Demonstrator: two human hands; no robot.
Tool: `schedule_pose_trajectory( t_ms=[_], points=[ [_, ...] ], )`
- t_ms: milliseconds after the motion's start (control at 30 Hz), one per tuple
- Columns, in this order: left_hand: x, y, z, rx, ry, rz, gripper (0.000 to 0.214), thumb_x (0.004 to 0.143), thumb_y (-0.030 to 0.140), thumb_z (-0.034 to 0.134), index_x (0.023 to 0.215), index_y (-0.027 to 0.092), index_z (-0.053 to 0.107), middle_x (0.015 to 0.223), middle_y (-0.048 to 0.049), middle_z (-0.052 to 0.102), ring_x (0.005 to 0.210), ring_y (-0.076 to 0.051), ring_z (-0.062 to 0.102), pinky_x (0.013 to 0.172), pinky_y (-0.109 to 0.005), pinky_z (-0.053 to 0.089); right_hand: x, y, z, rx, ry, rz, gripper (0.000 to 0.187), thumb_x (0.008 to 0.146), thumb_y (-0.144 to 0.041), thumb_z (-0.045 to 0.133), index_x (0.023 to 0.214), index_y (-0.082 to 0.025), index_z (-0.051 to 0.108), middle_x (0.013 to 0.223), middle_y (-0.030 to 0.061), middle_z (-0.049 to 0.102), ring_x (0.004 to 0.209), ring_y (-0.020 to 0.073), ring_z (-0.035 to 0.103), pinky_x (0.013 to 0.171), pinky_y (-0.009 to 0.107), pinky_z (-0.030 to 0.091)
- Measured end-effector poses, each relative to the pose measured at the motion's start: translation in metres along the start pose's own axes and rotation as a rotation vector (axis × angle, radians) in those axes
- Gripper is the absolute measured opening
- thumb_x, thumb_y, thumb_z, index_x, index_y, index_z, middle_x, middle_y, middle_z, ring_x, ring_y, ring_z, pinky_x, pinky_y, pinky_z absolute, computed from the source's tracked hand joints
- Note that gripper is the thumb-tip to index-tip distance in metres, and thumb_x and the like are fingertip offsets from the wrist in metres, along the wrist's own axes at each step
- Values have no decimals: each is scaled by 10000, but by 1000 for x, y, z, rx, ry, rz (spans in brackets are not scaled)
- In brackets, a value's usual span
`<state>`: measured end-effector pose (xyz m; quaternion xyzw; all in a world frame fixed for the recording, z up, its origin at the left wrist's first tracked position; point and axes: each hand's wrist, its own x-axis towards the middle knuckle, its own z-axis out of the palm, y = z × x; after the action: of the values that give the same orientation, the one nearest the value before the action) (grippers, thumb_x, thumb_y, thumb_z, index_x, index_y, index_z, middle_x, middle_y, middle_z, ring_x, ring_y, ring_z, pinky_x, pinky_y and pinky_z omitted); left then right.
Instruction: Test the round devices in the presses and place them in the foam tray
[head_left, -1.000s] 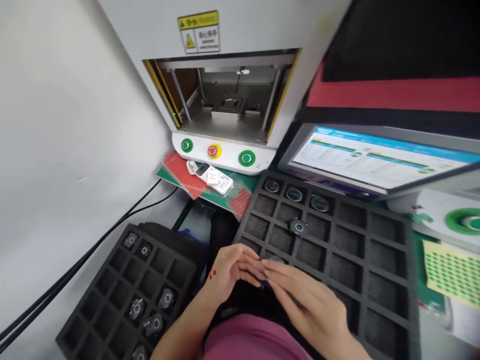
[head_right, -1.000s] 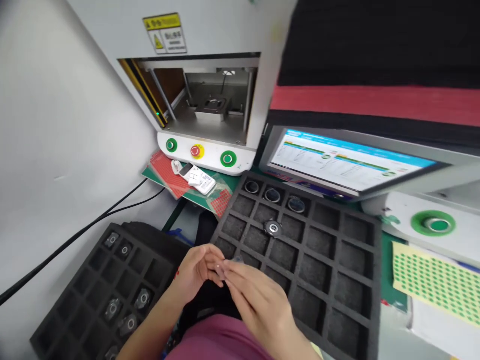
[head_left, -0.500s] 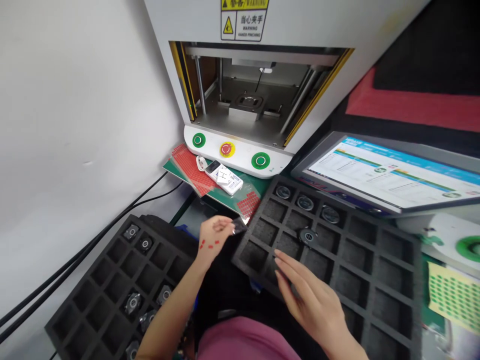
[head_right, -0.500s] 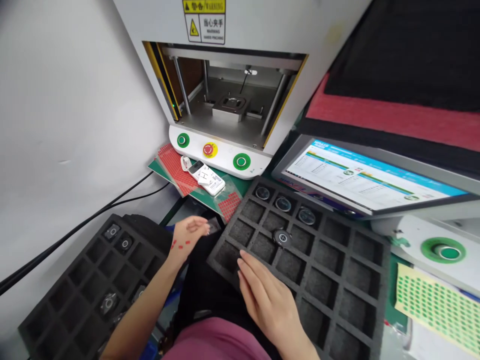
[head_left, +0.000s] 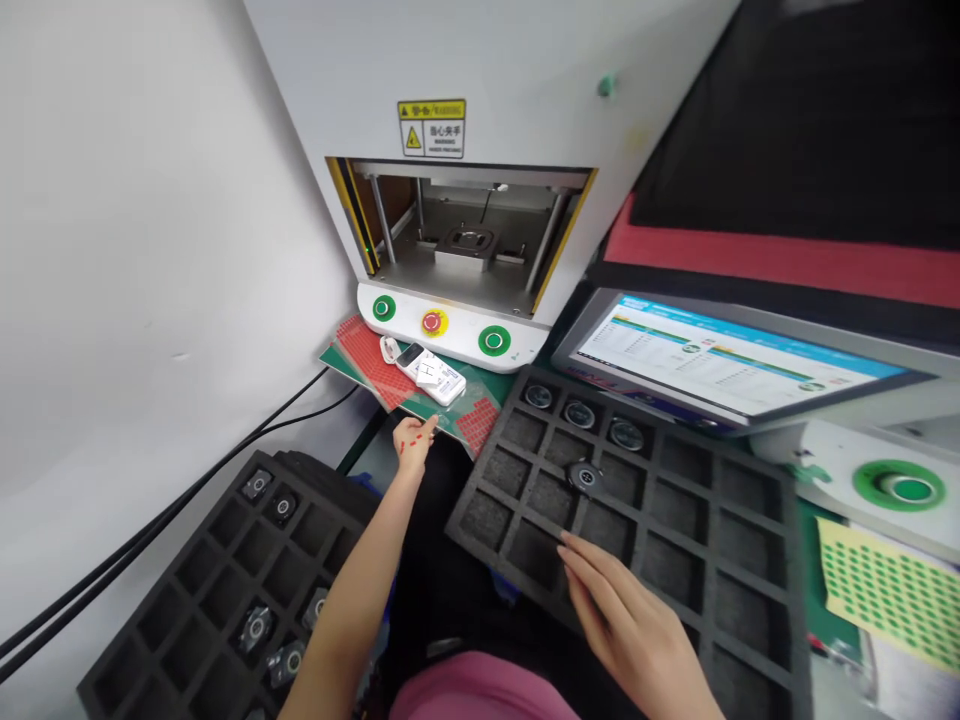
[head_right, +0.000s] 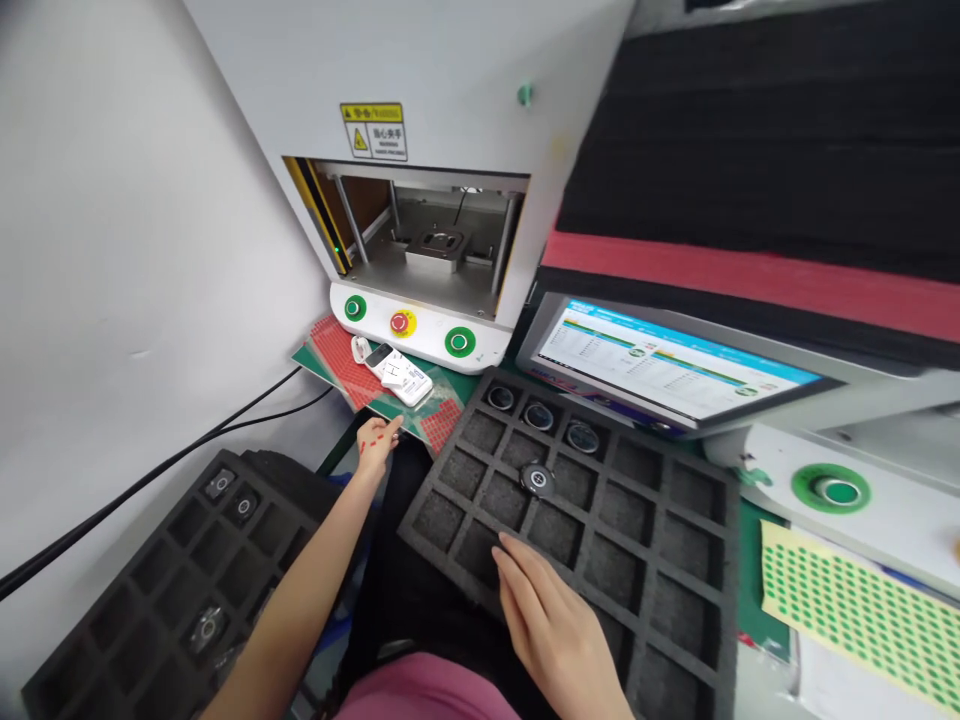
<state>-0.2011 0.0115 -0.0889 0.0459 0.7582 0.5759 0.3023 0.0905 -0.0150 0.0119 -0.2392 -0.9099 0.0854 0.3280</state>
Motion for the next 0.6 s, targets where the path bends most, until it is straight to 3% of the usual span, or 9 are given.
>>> schedule_pose_trajectory(
  t_ms=[200, 400, 500, 600],
  points=[
    [0, 6, -4, 168, -53, -83, 243, 920, 315, 600, 1081, 133, 607, 1012, -58, 647, 817, -161, 645, 702, -330, 568, -12, 2, -8, -24, 39, 65, 218, 970, -104, 413, 1073, -106, 605, 1007, 160, 714, 873, 217, 721, 727, 314, 630],
    [-9, 22, 12, 318, -112, -49, 248, 943, 352, 560, 1021, 124, 617, 906, -36, 656, 721, -134, 639, 643, -295, 560, -32, 5, -30, -124, 85, 106, 252, 978, -99, 375, 1038, -115, 619, 985, 117, 733, 877, 184, 717, 743, 282, 622],
    [-18, 39, 14, 408, -92, 24, 239, 942, 350, 562, 975, 121, 622, 848, -22, 655, 680, -125, 634, 621, -285, 555, -49, 15, -50, -194, 128, 138, 255, 980, -101, 368, 1029, -131, 616, 968, 95, 741, 862, 163, 717, 748, 262, 613],
    [-36, 57, 10, 511, 22, 228, 208, 926, 326, 584, 979, 127, 612, 885, -26, 642, 729, -141, 625, 671, -313, 542, -72, 32, -71, -281, 170, 220, 232, 977, -108, 390, 1036, -136, 612, 959, 96, 742, 829, 181, 720, 715, 289, 610]
  ],
)
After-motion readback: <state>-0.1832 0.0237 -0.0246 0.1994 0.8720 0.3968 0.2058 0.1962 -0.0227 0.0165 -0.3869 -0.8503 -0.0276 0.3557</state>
